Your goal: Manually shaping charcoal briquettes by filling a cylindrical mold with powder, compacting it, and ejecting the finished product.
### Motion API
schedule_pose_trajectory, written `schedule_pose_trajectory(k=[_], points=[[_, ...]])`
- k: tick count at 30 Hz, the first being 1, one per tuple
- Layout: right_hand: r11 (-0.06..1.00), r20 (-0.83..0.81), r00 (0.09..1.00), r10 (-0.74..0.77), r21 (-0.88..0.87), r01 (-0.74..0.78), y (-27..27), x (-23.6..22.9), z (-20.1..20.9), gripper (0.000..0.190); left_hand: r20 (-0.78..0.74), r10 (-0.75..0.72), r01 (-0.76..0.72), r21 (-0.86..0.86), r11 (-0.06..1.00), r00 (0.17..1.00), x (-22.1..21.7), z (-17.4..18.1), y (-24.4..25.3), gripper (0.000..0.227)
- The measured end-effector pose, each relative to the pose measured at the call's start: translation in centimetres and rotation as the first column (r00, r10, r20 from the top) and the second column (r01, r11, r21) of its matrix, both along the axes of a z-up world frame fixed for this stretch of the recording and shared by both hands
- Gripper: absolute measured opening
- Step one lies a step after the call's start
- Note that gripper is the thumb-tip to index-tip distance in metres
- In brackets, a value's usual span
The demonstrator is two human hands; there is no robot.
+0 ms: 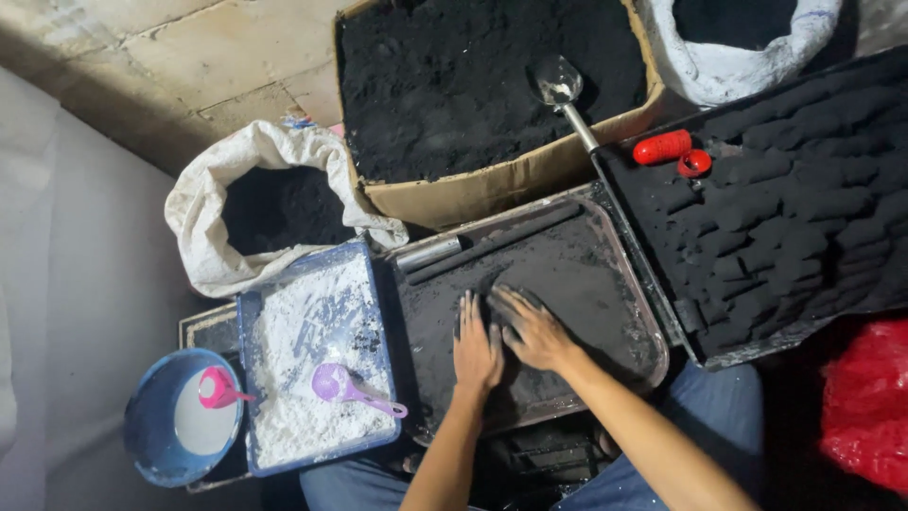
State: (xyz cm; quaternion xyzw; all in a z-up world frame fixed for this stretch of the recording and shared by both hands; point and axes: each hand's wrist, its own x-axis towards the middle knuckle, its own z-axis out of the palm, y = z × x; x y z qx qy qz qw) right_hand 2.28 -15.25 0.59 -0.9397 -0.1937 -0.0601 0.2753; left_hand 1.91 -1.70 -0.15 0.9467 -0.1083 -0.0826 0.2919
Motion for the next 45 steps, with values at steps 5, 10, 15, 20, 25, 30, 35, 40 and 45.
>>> schedule_pose_trajectory(k=[5, 10, 15, 20, 25, 30, 35, 40, 45], points=[[0.946, -0.297, 0.954, 0.041, -0.297, -0.133, -0.6, -1.2, 2.2, 0.071, -0.236, -0.077, -0.041, -0.457, 0.889, 0.969, 2.6, 2.2, -0.9, 0.053], [0.95, -0.27, 0.963, -0.012, -0.305, -0.073, 0.7, -0.5, 4.0, 0.068, -0.381, -0.022, -0.248, -0.643, 0.724, 0.924, 2.7, 3.8, -2.0, 0.059], [0.991, -0.46, 0.878, -0.134, -0.047, 0.127, 2.1, -0.9, -0.1, 0.046, -0.53, 0.052, -0.43, -0.623, 0.654, 0.846, 2.2, 1.9, -0.5, 0.061], [0.976, -0.194, 0.976, -0.1, -0.211, 0.058, 0.6, 1.0, -8.0, 0.037, -0.536, 0.149, -0.488, -0.572, 0.659, 0.831, 0.6, 0.6, 2.0, 0.064], [0.945, -0.228, 0.963, -0.145, -0.322, 0.066, -0.3, 1.9, 2.0, 0.04, -0.509, 0.235, -0.513, -0.52, 0.683, 0.828, -0.2, 0.5, 3.4, 0.064], [0.917, -0.4, 0.893, -0.206, -0.397, 0.034, -1.2, 1.5, 0.2, 0.059, -0.32, 0.347, -0.472, -0.567, 0.675, 0.882, -1.2, 0.3, 3.8, 0.049], [0.963, -0.428, 0.885, -0.185, -0.258, 0.077, -2.2, 0.8, 0.0, 0.05, -0.164, 0.293, -0.334, -0.542, 0.771, 0.942, -2.1, -1.6, 3.2, 0.037], [0.967, -0.326, 0.925, -0.195, -0.224, 0.125, -2.9, 0.7, 0.3, 0.034, -0.143, 0.268, -0.303, -0.509, 0.805, 0.953, -2.5, 1.4, 1.2, 0.035], [0.961, -0.469, 0.853, -0.229, -0.251, 0.119, -2.9, 1.1, 3.4, 0.042, -0.146, 0.237, -0.278, -0.475, 0.835, 0.961, -2.5, 2.1, 1.3, 0.033]])
